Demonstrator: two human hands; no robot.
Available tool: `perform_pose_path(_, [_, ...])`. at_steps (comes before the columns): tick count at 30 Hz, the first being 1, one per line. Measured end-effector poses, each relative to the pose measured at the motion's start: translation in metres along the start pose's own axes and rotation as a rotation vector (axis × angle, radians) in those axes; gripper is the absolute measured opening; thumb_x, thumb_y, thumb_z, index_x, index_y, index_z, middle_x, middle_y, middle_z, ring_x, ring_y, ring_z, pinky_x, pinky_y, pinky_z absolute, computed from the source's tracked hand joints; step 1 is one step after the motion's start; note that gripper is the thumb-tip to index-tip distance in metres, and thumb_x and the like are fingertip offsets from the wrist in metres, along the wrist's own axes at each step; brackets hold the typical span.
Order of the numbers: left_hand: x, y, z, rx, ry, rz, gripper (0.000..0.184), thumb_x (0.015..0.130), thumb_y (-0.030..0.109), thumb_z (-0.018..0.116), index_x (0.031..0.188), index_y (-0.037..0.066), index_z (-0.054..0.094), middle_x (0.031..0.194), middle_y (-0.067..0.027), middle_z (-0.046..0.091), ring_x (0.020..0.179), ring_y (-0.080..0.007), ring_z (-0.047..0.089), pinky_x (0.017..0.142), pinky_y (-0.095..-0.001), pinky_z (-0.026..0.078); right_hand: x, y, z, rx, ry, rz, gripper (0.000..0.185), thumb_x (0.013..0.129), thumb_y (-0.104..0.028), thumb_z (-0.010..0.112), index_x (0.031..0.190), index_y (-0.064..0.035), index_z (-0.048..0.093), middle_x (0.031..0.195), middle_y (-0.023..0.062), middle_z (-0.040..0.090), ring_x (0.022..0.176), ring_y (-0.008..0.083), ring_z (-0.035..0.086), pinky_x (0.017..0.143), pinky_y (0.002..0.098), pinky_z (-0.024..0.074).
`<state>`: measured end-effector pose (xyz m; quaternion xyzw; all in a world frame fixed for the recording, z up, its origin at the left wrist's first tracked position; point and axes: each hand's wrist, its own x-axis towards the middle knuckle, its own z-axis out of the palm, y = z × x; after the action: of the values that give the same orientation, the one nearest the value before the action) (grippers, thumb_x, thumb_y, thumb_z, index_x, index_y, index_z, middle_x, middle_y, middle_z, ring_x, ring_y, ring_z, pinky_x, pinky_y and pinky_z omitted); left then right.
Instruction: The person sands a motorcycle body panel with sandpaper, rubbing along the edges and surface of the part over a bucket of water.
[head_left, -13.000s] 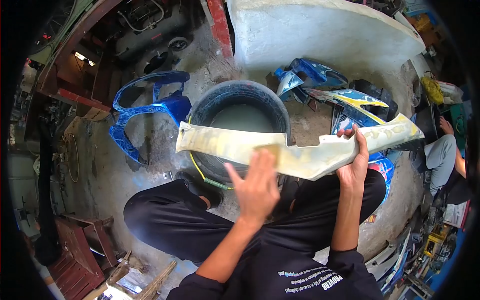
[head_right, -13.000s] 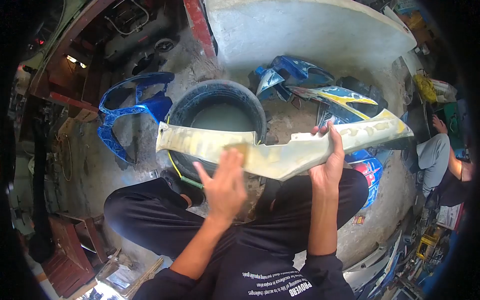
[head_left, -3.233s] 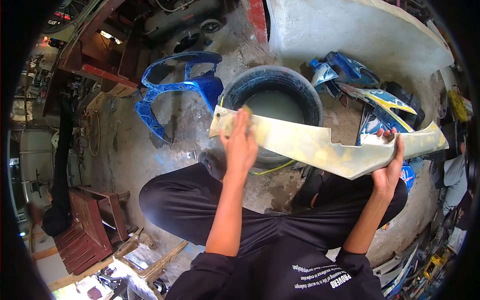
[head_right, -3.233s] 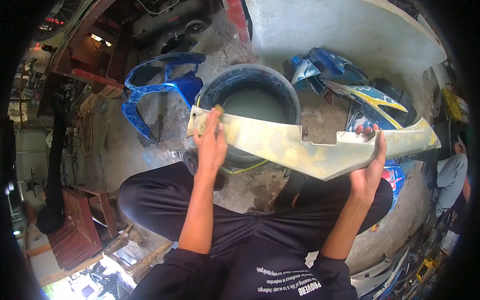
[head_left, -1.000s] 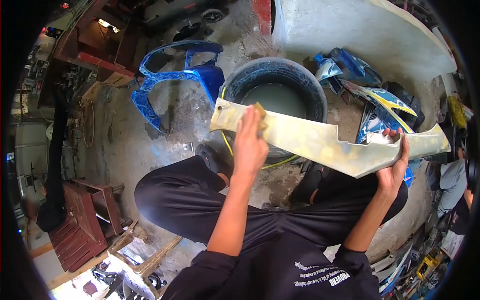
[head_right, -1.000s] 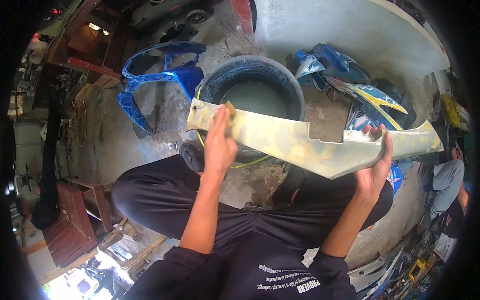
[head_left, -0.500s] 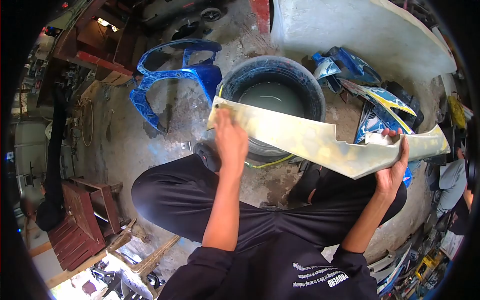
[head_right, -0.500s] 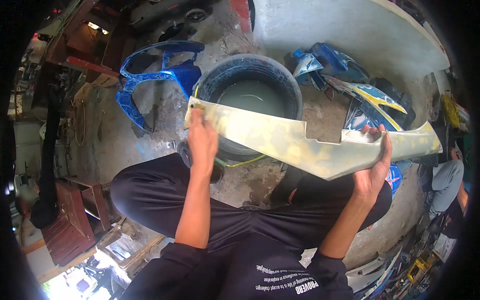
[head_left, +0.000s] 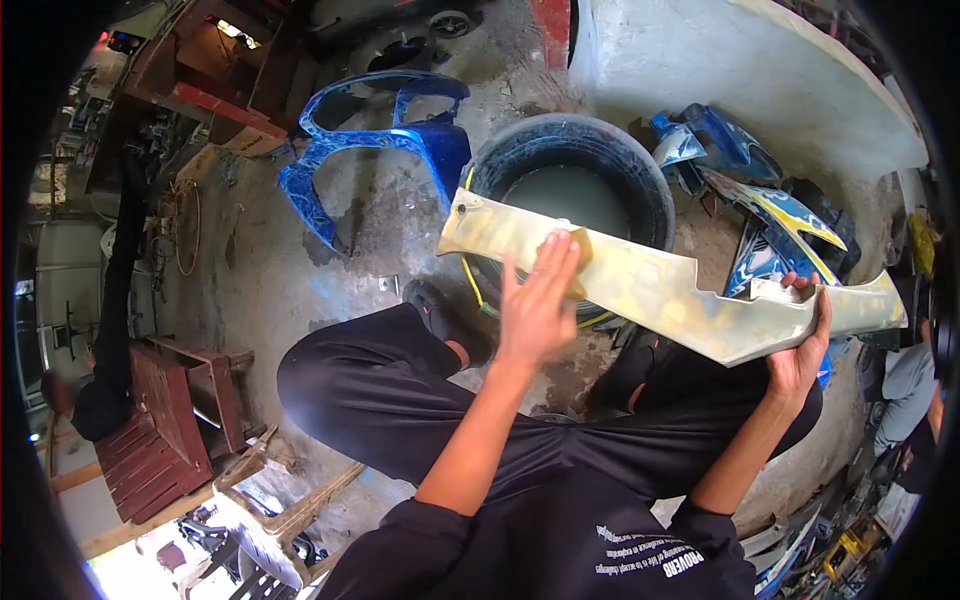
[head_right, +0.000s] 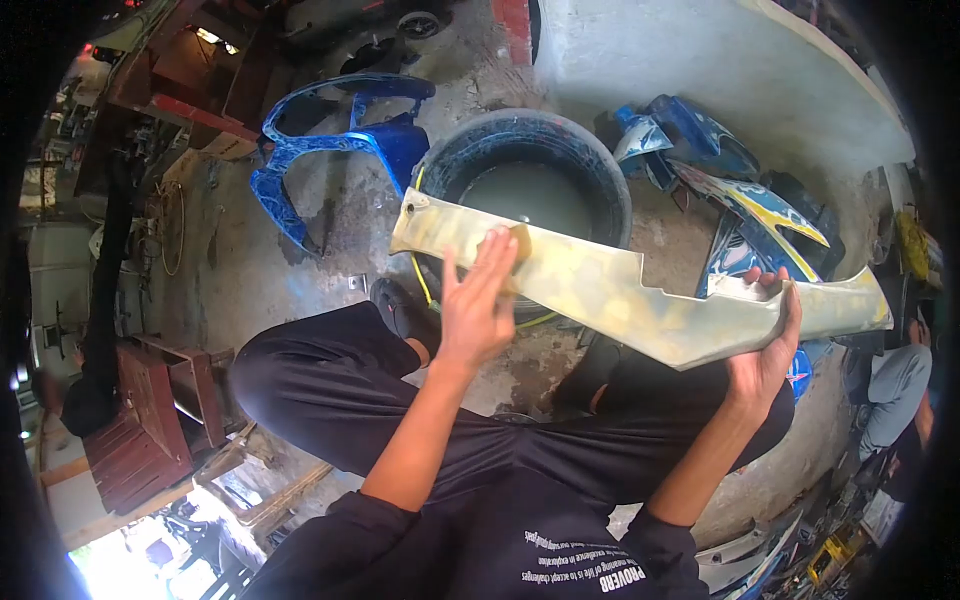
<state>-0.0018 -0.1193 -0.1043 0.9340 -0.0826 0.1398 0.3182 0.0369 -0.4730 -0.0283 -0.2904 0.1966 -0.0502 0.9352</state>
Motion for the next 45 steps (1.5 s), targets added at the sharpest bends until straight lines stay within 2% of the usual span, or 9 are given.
perform_pose_path(3, [0.008, -0.037, 0.001, 0.052, 0.163, -0.573, 0.056, 0.091, 0.003, 0.056, 0.147, 0.003, 0.046, 0.147, -0.0189, 0.052, 0.143, -0.0345, 0.041, 0.119, -0.0608, 0.015, -0.003, 0.001, 0.000, -0.010, -0.010, -0.003, 0.036, 0.098, -0.021, 0.066, 0.129, -0.0046, 0.060, 0.112, 0.0065, 0.064, 0.119, 0.0257, 0.056, 0.109, 0.0494, 0.0409])
perform_pose_path(10, [-0.021, 0.004, 0.013, -0.042, 0.065, -0.076, 0.051, 0.094, 0.005, 0.054, 0.144, -0.002, 0.048, 0.152, -0.0210, 0.046, 0.146, -0.0358, 0.036, 0.121, -0.0571, 0.015, 0.002, 0.002, -0.006, 0.024, -0.031, -0.024, 0.044, 0.100, -0.036, 0.062, 0.130, -0.0030, 0.057, 0.113, 0.0085, 0.064, 0.119, 0.0271, 0.055, 0.110, 0.0518, 0.0396])
perform_pose_path(16, [-0.002, -0.022, 0.008, 0.026, 0.201, -0.481, 0.065, 0.080, 0.003, 0.060, 0.144, 0.000, 0.050, 0.152, -0.0184, 0.046, 0.147, -0.0326, 0.036, 0.122, -0.0563, 0.011, 0.001, 0.001, -0.008, -0.009, -0.103, -0.027, 0.046, 0.101, -0.038, 0.061, 0.130, -0.0024, 0.057, 0.114, 0.0097, 0.063, 0.119, 0.0278, 0.055, 0.109, 0.0532, 0.0402])
perform_pose_path(21, [-0.018, -0.002, 0.013, -0.050, 0.020, -0.034, 0.051, 0.094, 0.008, 0.055, 0.145, 0.000, 0.049, 0.151, -0.0173, 0.049, 0.147, -0.0330, 0.036, 0.121, -0.0593, 0.008, 0.001, 0.003, -0.004, 0.035, -0.075, 0.019, 0.037, 0.101, -0.028, 0.063, 0.128, -0.0029, 0.060, 0.112, 0.0080, 0.065, 0.117, 0.0269, 0.056, 0.109, 0.0503, 0.0410])
perform_pose_path(26, [-0.005, -0.025, 0.023, 0.080, 0.262, -0.579, 0.050, 0.101, 0.013, 0.047, 0.149, 0.002, 0.044, 0.157, -0.0169, 0.041, 0.150, -0.0317, 0.031, 0.119, -0.0629, 0.001, -0.002, 0.003, -0.005, 0.005, -0.039, -0.004, 0.030, 0.099, -0.018, 0.064, 0.126, -0.0035, 0.063, 0.109, 0.0065, 0.066, 0.115, 0.0246, 0.057, 0.107, 0.0477, 0.0423])
perform_pose_path(32, [-0.022, -0.004, 0.013, 0.013, -0.021, -0.028, 0.054, 0.096, 0.010, 0.052, 0.150, 0.006, 0.045, 0.158, -0.0135, 0.041, 0.150, -0.0285, 0.032, 0.119, -0.0634, 0.005, 0.000, 0.003, -0.005, -0.003, -0.044, 0.002, 0.030, 0.098, -0.014, 0.065, 0.126, -0.0042, 0.064, 0.112, 0.0065, 0.067, 0.115, 0.0235, 0.057, 0.108, 0.0466, 0.0420])
perform_pose_path(37, [-0.004, -0.029, 0.026, -0.029, 0.332, -0.604, 0.047, 0.098, 0.014, 0.050, 0.144, 0.007, 0.053, 0.156, -0.0105, 0.044, 0.150, -0.0275, 0.032, 0.118, -0.0636, 0.001, -0.001, 0.003, -0.005, 0.038, -0.055, 0.018, 0.032, 0.098, -0.013, 0.065, 0.129, -0.0046, 0.062, 0.113, 0.0067, 0.067, 0.116, 0.0237, 0.057, 0.109, 0.0479, 0.0412])
perform_pose_path(42, [-0.013, -0.008, 0.001, -0.031, -0.081, -0.063, 0.048, 0.101, 0.014, 0.047, 0.149, 0.010, 0.048, 0.157, -0.0101, 0.043, 0.149, -0.0302, 0.033, 0.117, -0.0645, -0.002, -0.001, -0.003, -0.013, -0.002, -0.013, -0.009, 0.035, 0.098, -0.012, 0.065, 0.131, -0.0039, 0.060, 0.114, 0.0075, 0.066, 0.116, 0.0247, 0.057, 0.109, 0.0492, 0.0415])
perform_pose_path(45, [-0.001, -0.027, 0.010, 0.128, 0.188, -0.587, 0.054, 0.096, 0.012, 0.055, 0.149, 0.011, 0.048, 0.158, -0.0105, 0.041, 0.150, -0.0300, 0.032, 0.119, -0.0618, 0.000, -0.002, -0.003, -0.015, 0.007, -0.006, -0.015, 0.032, 0.098, -0.013, 0.064, 0.129, -0.0035, 0.061, 0.112, 0.0077, 0.066, 0.116, 0.0249, 0.057, 0.108, 0.0498, 0.0423])
